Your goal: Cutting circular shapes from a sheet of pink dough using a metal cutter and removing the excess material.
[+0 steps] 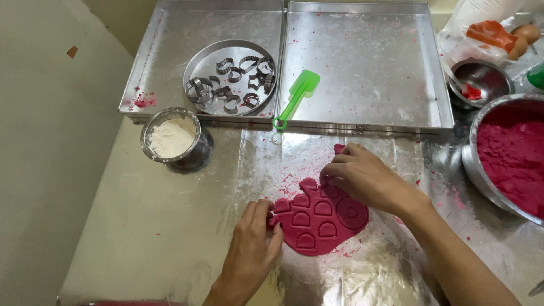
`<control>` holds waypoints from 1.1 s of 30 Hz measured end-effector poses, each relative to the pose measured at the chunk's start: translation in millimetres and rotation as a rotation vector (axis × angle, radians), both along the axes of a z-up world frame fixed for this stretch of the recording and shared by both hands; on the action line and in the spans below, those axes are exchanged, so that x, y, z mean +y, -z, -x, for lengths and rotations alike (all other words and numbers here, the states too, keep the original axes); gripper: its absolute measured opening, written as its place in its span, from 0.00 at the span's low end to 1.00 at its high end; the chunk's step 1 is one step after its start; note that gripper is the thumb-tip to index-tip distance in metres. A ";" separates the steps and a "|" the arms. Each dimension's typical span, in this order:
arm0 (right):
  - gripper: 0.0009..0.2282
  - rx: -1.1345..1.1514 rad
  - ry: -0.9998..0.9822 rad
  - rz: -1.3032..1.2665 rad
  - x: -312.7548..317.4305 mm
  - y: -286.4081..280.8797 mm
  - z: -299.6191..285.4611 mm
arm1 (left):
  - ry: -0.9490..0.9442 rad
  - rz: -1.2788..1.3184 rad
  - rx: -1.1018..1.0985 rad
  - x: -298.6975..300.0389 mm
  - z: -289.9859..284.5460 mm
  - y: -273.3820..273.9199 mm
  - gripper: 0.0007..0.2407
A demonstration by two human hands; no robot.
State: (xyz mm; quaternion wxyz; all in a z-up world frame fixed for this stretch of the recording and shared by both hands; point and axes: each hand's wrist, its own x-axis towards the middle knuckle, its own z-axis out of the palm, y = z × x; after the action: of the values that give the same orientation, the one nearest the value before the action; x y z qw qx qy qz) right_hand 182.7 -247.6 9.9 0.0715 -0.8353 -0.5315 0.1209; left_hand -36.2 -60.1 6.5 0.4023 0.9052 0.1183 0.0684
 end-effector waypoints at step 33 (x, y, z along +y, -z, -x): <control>0.13 0.612 0.236 -0.117 -8.6 -45.2 10.8 | 0.241 0.183 -0.246 -20.1 -66.8 -64.6 0.07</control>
State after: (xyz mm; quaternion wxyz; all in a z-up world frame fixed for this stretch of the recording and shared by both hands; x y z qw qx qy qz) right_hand 171.9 -256.2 55.1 0.2892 -0.8107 -0.3909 0.3262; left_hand 30.5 -80.1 71.0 0.4996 0.8574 -0.0353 0.1188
